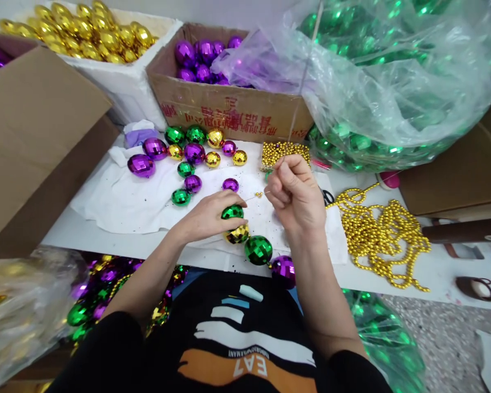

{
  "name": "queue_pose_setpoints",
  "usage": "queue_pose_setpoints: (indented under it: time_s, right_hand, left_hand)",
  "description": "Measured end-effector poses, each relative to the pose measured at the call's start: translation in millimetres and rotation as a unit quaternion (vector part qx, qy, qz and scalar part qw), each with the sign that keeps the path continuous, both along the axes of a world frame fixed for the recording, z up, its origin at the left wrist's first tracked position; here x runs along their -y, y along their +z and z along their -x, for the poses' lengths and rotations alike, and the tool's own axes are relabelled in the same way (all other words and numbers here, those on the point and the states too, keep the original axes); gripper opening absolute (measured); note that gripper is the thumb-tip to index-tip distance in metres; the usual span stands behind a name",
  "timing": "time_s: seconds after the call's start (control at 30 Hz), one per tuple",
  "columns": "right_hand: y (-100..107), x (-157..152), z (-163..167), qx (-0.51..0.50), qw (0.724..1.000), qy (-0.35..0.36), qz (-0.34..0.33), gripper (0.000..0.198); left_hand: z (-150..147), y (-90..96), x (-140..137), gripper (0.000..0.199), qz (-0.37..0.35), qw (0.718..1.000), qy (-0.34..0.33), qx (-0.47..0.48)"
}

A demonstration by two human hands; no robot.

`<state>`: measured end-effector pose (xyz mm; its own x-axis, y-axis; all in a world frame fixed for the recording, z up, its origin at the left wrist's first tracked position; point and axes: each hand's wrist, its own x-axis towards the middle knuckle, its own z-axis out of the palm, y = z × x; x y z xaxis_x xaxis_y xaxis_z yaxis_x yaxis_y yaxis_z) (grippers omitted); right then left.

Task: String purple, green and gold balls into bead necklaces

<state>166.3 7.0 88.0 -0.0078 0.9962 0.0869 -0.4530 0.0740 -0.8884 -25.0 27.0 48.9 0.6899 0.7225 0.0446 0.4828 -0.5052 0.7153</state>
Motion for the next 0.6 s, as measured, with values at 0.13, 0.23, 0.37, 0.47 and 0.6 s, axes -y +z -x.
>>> queue_pose_setpoints:
  time_s: [0.13, 0.23, 0.37, 0.47, 0.6]
  right_hand:
    - [-30, -8, -9, -0.029, 0.998, -0.031, 0.039, 0.039]
    - [-50, -12, -11, -0.058, 0.995, -0.045, 0.063, 0.04]
    - [-68, -14, -13, -0.082, 0.992, -0.074, 0.067, 0.043]
    - [-77, -12, -18, -0.077, 0.99, -0.104, 0.059, 0.04]
    - [-79, -7, -35, -0.062, 0.988, -0.137, 0.043, 0.036]
  left_hand:
    - [13, 5.0, -2, 0.036, 0.041, 0.994, 0.005, -0.098]
    - [13, -3.1, -7, 0.041, 0.104, 0.986, 0.002, -0.133]
    - [2, -19.9, -14, 0.045, 0.158, 0.977, -0.009, -0.146]
    - [-8, -32.0, -20, 0.044, 0.147, 0.974, -0.017, -0.174]
    - [-19, -43.9, -23, 0.043, 0.125, 0.971, -0.016, -0.203]
